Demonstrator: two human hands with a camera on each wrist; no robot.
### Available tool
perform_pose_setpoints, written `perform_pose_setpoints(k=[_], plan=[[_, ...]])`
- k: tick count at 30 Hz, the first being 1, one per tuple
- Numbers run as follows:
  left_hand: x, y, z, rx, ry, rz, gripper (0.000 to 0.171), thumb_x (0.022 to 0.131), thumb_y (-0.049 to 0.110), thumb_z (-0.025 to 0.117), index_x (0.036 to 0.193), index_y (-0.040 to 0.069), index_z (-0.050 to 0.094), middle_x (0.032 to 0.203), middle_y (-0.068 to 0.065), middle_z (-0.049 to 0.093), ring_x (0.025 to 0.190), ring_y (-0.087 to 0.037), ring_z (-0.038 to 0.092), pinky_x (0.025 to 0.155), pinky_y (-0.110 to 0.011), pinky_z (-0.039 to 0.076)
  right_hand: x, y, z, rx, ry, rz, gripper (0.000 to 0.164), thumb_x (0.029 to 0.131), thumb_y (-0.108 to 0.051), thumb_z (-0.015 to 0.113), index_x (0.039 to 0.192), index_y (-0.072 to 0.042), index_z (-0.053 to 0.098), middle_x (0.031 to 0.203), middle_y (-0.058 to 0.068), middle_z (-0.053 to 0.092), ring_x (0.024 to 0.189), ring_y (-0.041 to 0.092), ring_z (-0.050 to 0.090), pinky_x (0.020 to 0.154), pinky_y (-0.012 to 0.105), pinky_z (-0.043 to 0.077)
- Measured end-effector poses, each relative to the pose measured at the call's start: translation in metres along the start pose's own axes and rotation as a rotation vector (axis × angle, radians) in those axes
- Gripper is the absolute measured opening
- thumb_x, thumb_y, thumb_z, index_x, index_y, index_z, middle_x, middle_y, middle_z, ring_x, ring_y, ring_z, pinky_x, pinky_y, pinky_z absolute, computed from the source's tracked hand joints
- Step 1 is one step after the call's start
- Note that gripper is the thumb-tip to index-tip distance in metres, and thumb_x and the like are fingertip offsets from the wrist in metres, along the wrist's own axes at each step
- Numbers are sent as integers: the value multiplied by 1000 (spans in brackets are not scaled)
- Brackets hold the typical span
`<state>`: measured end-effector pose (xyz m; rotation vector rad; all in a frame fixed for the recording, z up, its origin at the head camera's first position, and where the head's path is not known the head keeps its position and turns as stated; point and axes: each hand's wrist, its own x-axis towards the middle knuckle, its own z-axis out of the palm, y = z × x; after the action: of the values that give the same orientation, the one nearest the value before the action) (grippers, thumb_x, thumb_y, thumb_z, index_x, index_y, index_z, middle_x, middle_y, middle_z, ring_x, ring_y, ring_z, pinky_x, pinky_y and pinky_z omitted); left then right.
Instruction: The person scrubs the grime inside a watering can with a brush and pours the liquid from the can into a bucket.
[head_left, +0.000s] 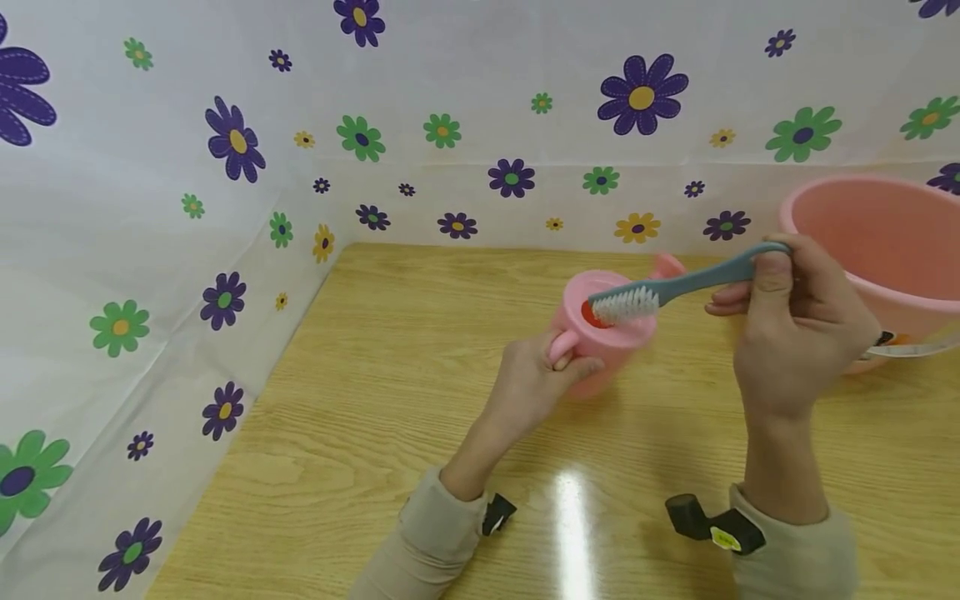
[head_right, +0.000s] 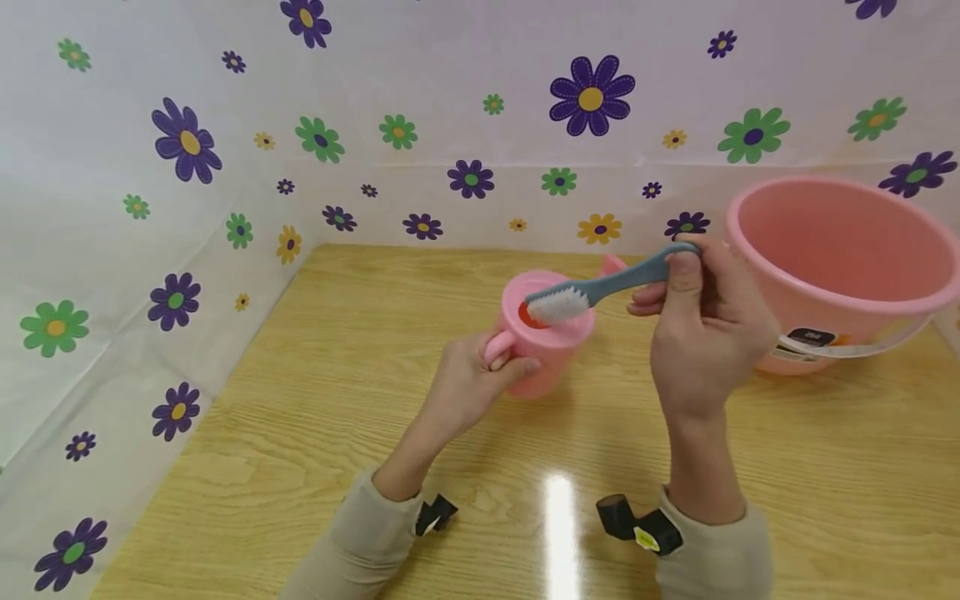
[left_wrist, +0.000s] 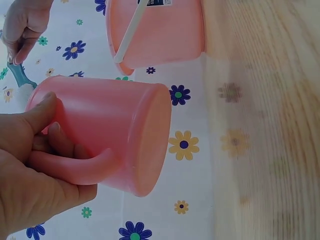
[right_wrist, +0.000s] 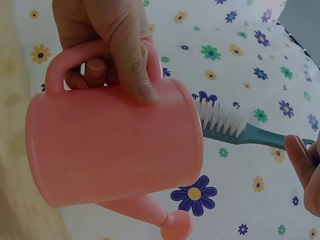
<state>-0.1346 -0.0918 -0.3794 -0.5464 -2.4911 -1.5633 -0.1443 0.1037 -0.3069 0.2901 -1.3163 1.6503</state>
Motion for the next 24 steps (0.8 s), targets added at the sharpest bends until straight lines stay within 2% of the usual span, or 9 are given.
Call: perform_pose_setpoints(k=[3, 6, 11, 15, 18, 20, 24], plan=[[0, 0, -1, -26, 21, -29, 26, 86, 19, 78, 85, 5, 57, 67, 2, 37, 59, -7, 36, 52, -20, 28, -1, 4, -1, 26, -26, 23, 10, 91, 10, 63, 92, 18, 68, 70, 11, 66, 49, 12, 62, 52, 19, 52], [0, -1, -4, -44, 62, -58, 25, 87, 22, 78, 86, 6, 59, 68, 2, 40, 61, -7, 38, 53, -21, 29, -1, 8, -4, 44, -82, 53, 10, 90, 9, 64, 93, 18, 67, 72, 11, 68, 50, 12, 63, 52, 19, 52], [1, -4, -8, -61, 148, -44, 31, 86, 20, 79, 78, 6, 52, 69, -1, 44, 62, -10, 41, 54, -21, 30, 3, 13, -16, 48, -277, 99, 14, 87, 12, 65, 96, 23, 63, 77, 8, 71, 51, 10, 64, 51, 18, 52], [2, -6, -12, -85, 179, -58, 37, 86, 19, 79, 73, 8, 46, 67, -2, 41, 62, -11, 40, 54, -22, 30, 8, 9, -30, -92, -522, 114, 12, 86, 18, 63, 97, 20, 64, 77, 0, 70, 54, 7, 64, 53, 17, 53], [2, -6, -14, -83, 187, -82, 40, 85, 21, 79, 72, 9, 43, 66, -1, 38, 60, -12, 38, 53, -22, 29, 10, 5, -37, -250, -642, 83, 13, 86, 20, 62, 98, 15, 66, 76, -8, 69, 58, 4, 64, 57, 16, 53], [2, -6, -15, -74, 185, -85, 40, 85, 21, 79, 73, 9, 43, 66, -1, 37, 60, -12, 38, 53, -23, 28, 11, 4, -37, -311, -655, 59, 14, 86, 19, 63, 99, 14, 67, 78, -11, 68, 60, 3, 65, 59, 16, 54], [3, -5, -15, -63, 190, -83, 35, 85, 21, 80, 76, 7, 49, 66, -1, 37, 59, -13, 38, 53, -23, 28, 10, 4, -33, -314, -623, 56, 14, 86, 19, 63, 99, 15, 67, 81, -8, 70, 62, 3, 67, 61, 17, 55]])
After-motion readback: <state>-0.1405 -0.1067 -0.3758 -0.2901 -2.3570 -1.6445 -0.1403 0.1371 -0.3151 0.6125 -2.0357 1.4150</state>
